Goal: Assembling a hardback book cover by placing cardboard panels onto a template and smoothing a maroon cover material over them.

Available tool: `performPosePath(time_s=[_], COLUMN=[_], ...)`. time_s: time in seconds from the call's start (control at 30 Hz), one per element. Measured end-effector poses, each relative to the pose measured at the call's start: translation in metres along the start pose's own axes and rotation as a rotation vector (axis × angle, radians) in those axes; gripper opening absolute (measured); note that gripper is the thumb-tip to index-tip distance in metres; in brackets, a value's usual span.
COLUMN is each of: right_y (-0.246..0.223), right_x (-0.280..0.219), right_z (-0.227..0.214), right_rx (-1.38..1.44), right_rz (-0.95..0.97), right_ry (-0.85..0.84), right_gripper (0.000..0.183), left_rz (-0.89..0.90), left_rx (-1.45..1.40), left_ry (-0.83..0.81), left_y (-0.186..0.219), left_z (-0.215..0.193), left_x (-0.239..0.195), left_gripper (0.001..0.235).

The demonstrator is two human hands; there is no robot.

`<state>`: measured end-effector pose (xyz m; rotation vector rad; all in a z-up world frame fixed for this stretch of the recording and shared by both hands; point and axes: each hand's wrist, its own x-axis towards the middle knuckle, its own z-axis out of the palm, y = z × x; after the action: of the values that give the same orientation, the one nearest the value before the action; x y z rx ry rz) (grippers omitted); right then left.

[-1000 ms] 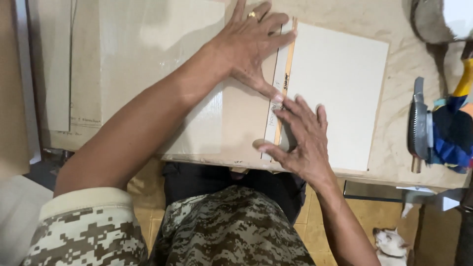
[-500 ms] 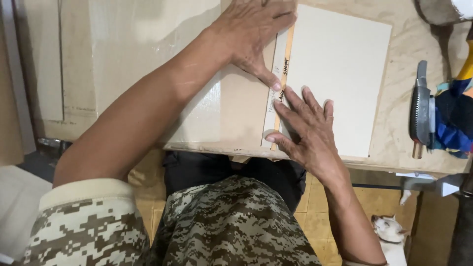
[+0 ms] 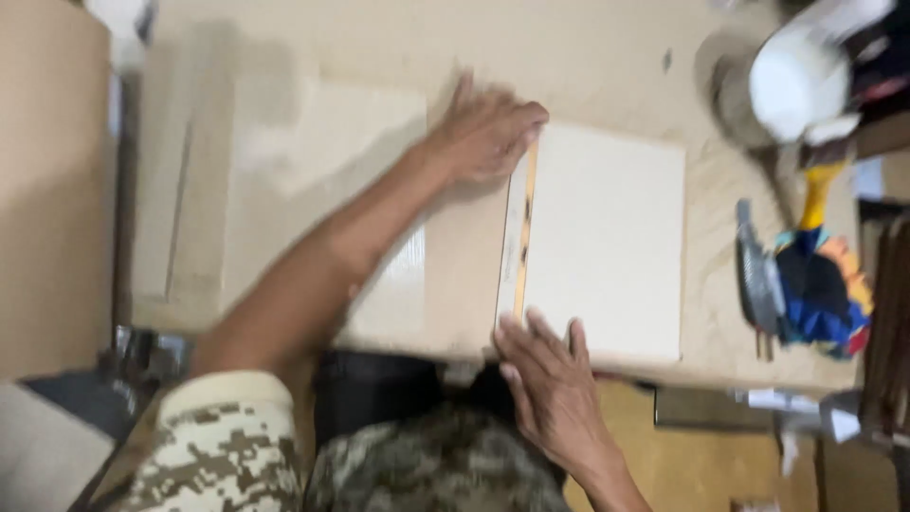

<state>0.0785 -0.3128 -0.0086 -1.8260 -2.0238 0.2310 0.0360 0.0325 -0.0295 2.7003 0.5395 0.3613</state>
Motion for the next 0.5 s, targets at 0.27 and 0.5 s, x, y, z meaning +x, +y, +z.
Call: performPosePath(time_s=[0.27, 0.5], right_y=[0.075, 0.112], right_x=[0.124, 0.225], right_z=[-0.027, -0.031], right_rx=[0.097, 0.034], right_rz=[0.399, 0.325], right_ry=[-0.01, -0.022], right_gripper=[0.032, 0.029], left_rz=[-0.107, -0.135], left_rx=[-0.113, 0.038], left_ry=[-0.054, -0.259], left_y=[0.028, 0.066], left_z=[-0.035, -0.069], left_x=[-0.039, -0.054], left_gripper=[0.074, 0.102])
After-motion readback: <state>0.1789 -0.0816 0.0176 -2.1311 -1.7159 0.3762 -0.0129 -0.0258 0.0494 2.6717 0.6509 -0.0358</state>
